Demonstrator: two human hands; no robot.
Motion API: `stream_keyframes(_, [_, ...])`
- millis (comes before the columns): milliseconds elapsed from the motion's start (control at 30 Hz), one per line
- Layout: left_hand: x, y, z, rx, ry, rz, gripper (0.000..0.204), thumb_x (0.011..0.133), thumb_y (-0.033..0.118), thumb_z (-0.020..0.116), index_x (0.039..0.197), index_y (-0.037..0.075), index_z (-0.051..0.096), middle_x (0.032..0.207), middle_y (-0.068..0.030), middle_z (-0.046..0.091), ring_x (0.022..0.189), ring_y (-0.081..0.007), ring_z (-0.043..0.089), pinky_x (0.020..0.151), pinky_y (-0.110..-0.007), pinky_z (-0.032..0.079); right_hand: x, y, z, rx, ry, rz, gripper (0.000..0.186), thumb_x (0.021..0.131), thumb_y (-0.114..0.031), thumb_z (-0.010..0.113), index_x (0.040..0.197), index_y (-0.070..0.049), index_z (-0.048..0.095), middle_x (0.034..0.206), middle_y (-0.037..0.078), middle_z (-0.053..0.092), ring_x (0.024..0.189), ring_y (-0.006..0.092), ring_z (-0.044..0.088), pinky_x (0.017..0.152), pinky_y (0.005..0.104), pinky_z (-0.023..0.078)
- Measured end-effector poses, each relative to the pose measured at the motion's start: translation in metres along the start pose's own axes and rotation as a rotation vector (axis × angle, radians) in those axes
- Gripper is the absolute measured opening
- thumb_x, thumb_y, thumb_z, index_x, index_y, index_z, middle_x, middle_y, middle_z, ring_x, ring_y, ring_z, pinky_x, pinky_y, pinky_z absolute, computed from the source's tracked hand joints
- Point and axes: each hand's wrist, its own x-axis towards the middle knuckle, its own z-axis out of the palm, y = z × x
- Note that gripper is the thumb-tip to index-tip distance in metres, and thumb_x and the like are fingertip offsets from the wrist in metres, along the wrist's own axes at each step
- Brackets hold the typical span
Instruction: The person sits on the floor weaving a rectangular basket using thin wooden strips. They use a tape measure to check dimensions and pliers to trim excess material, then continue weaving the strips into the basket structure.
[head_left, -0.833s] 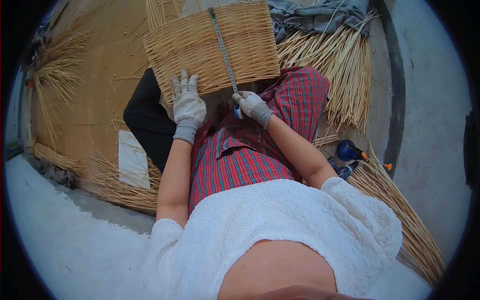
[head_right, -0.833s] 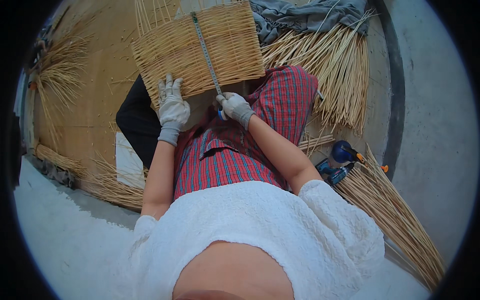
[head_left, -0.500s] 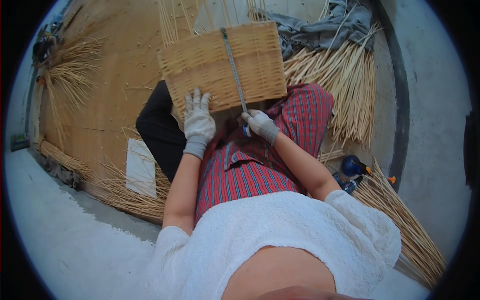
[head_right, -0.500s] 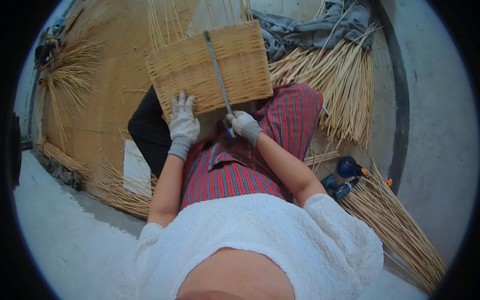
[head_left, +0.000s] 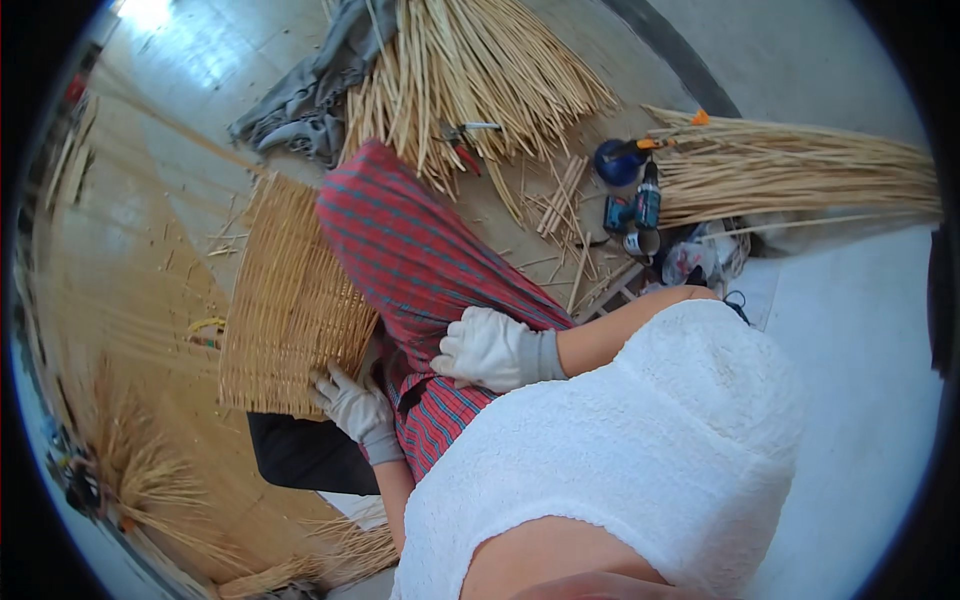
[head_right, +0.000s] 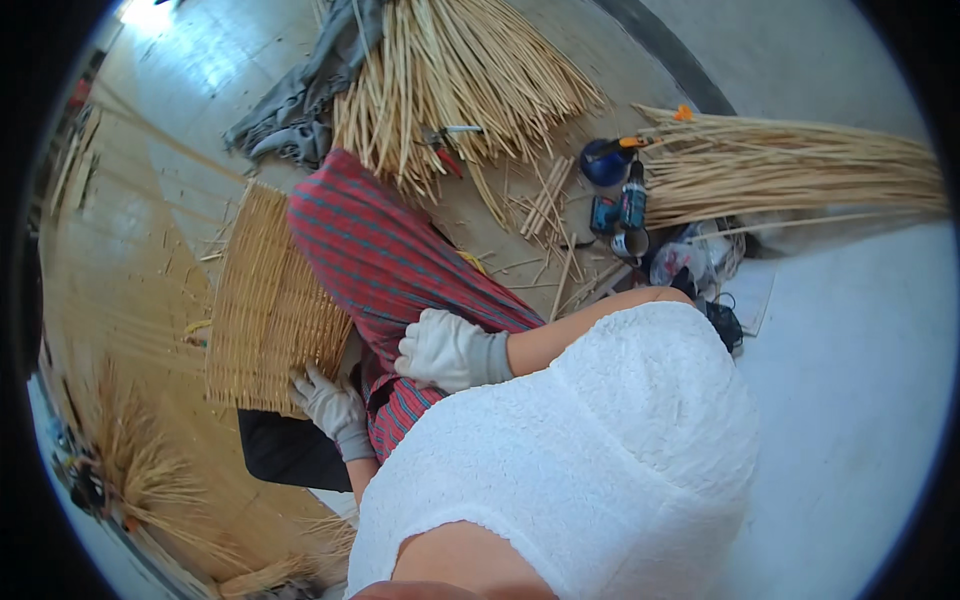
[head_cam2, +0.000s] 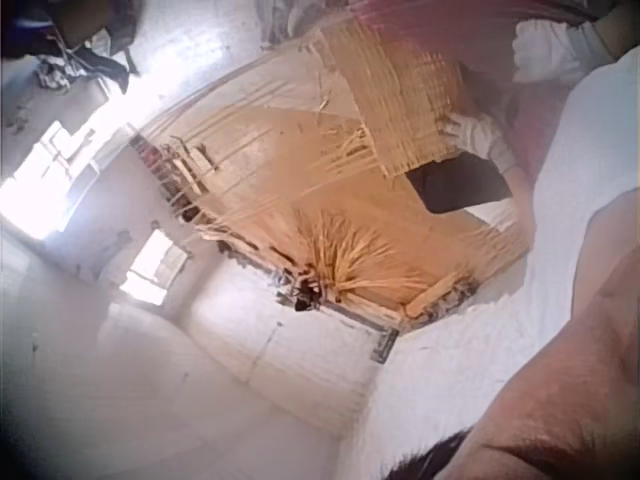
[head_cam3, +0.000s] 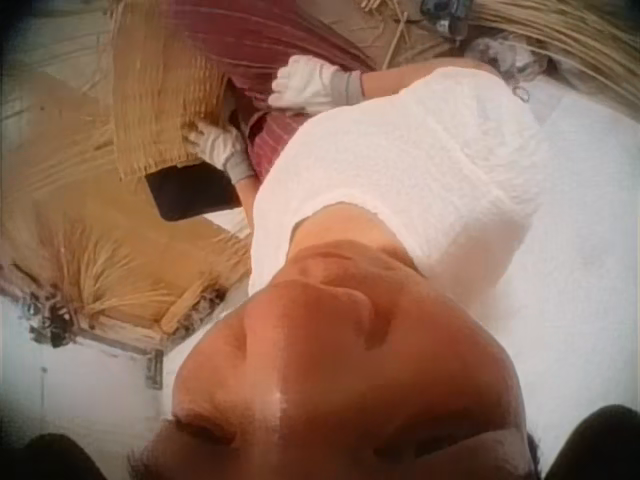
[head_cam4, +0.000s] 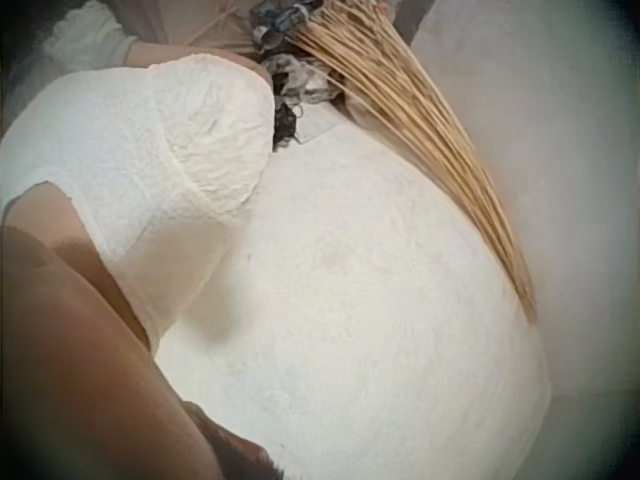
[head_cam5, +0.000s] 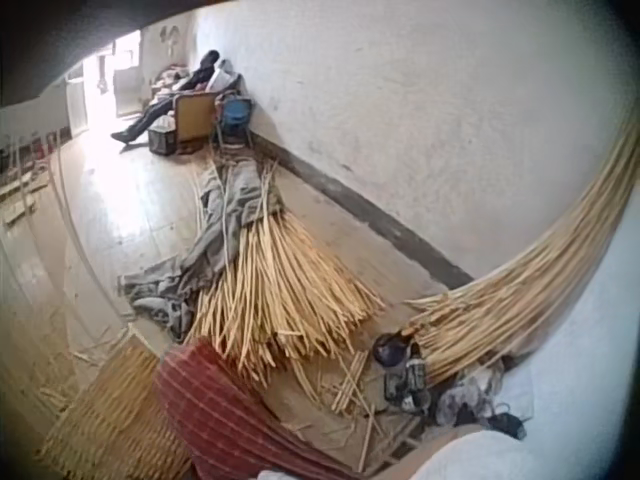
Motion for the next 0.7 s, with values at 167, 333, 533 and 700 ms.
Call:
stream_keyframes(167, [0.008,-0.002,0.002,0.0,0.071,0.096,0.066,0.086,0.03,0.073,0.142,0.004,0.049,0.144,-0.0301,0.044,0.132,-0.0517,0.041,0.111,-0.057,0.037,-0.021,0.039,-0.029,0.313,0.545,-0.022,0.03,0.085,-0.032,0.075,0.108,-0.012,0.073,0.099,0.007,0.073,0.095,0.0235,0.07,0.079,0.0391,0.054])
stream_keyframes(333, [0.005,0.004,0.007,0.081,0.03,0.002,0.068,0.083,0.033,0.076,0.137,0.002,0.051,0.138,-0.0302,0.046,0.129,-0.0503,0.044,0.107,-0.057,0.04,-0.008,0.144,-0.008,0.777,0.802,0.497,0.025,0.103,-0.022,0.055,0.105,-0.003,0.071,0.097,0.016,0.073,0.087,0.0315,0.072,0.08,0.039,0.057])
stream_keyframes(533, [0.014,0.004,0.005,0.121,-0.033,0.0,0.069,0.082,0.035,0.076,0.136,-0.001,0.049,0.138,-0.0314,0.044,0.129,-0.0508,0.043,0.107,-0.057,0.04,-0.087,0.309,0.211,0.29,0.137,1.444,0.066,0.083,-0.04,0.069,0.142,-0.016,0.055,0.151,0.022,0.044,0.129,0.0435,0.053,0.107,0.0462,0.047])
stream_keyframes(700, [0.014,0.001,0.008,0.117,-0.03,-0.025,0.069,0.082,0.036,0.077,0.135,0.0,0.05,0.137,-0.0315,0.045,0.128,-0.0511,0.043,0.106,-0.057,0.04,-0.153,0.382,0.256,0.317,-0.006,1.596,0.051,0.085,-0.031,0.066,0.134,-0.018,0.062,0.136,0.017,0.061,0.119,0.0371,0.062,0.103,0.0454,0.051])
